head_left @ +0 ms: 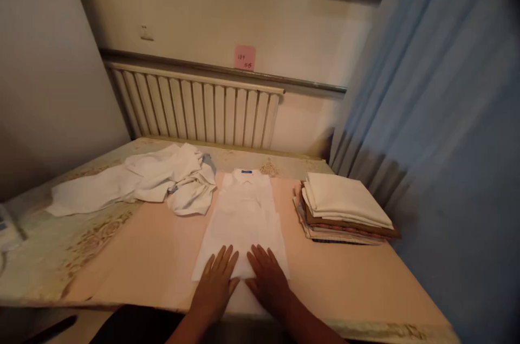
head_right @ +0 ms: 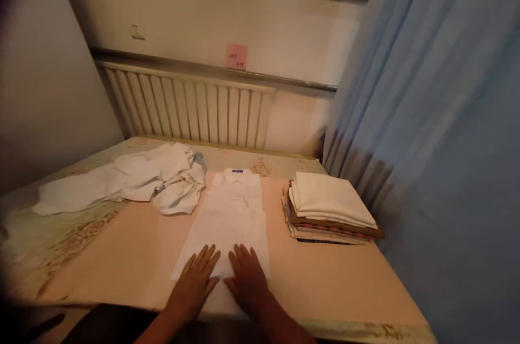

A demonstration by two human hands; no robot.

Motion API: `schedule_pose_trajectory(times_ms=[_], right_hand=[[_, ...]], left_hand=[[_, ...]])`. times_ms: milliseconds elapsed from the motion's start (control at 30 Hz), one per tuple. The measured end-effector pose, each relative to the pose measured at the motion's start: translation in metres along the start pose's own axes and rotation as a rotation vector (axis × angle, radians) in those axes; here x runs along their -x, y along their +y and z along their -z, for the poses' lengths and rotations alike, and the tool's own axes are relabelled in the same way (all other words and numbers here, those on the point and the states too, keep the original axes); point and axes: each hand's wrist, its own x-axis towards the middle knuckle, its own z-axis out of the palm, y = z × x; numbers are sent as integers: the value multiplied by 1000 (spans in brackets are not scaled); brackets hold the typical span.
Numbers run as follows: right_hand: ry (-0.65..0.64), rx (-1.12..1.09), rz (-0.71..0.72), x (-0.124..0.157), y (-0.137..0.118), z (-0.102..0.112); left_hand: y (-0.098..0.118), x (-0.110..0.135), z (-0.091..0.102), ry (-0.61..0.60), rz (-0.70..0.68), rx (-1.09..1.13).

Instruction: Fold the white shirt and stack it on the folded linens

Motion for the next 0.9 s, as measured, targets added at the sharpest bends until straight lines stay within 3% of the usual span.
schedule_pose_trajectory(times_ms=[233, 400, 600, 767, 900], right_hand=[[-90, 86, -6, 17, 30, -10], [40, 139, 14, 29, 43, -16], [243, 122, 3, 35, 50, -12], [285, 158, -27, 34, 48, 0], [278, 125, -74, 44, 39, 19]], left_hand=[[-35, 10, -10, 47, -69, -8], [-54, 16, 4, 67, -68, 71], [-57, 17, 12, 126, -6, 158], [-59, 20, 12, 153, -21, 153], [-52, 30, 29, 236, -38, 118]])
